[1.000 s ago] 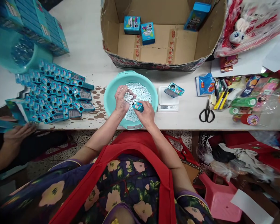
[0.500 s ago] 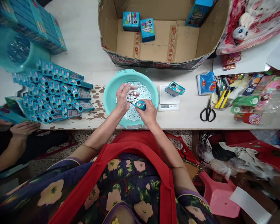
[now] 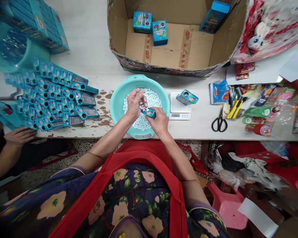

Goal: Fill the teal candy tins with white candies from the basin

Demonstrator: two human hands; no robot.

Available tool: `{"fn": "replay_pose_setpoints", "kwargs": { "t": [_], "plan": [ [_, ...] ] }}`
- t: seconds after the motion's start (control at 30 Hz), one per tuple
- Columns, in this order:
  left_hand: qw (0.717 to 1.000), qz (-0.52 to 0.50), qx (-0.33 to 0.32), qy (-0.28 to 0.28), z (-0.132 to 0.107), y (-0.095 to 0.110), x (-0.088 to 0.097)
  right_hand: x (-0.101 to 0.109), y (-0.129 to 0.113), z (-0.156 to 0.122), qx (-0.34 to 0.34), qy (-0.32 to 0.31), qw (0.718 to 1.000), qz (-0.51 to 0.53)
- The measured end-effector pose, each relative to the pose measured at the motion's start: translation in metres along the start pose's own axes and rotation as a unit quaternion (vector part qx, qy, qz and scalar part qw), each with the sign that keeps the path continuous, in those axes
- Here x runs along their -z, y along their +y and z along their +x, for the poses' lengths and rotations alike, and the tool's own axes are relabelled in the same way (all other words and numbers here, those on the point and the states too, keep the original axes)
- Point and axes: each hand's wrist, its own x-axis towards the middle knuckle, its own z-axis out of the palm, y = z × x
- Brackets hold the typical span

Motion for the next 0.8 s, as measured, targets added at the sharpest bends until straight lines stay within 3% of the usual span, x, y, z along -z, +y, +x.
{"fn": "replay_pose_setpoints", "kwargs": {
  "t": [0.27,0.37,0.43,0.53,0.6,0.63,0.7,0.8],
  "plan": [
    [1.0,0.001,-0.01,0.0,-0.007,-0.002,-0.002,-0.003,-0.003,0.004,-0.005,-0.002,1.0,0.021],
    [0.999,0.021,-0.016,-0.033,-0.006,0.0,0.0,-0.004,0.0,0.002,-0.011,0.016,0.999,0.047],
    [0.998,0.039,-0.028,-0.031,0.005,-0.003,0.008,-0.005,0.004,-0.002,-0.015,0.026,0.997,0.078],
    [0.987,0.127,-0.092,0.02,0.037,-0.022,0.024,-0.009,0.015,-0.013,-0.006,0.056,0.991,0.125],
    [0.95,0.279,-0.14,0.006,0.055,-0.043,0.033,-0.013,0.023,-0.019,0.015,0.1,0.986,0.134],
    [0.916,0.368,-0.158,-0.013,0.06,-0.054,0.035,-0.016,0.028,-0.021,0.026,0.123,0.984,0.13],
    [0.831,0.525,-0.17,-0.076,0.058,-0.073,0.035,-0.021,0.034,-0.024,0.032,0.166,0.979,0.113],
    [0.712,0.658,-0.15,-0.193,0.032,-0.089,0.033,-0.026,0.038,-0.023,-0.004,0.205,0.973,0.107]
  ]
}}
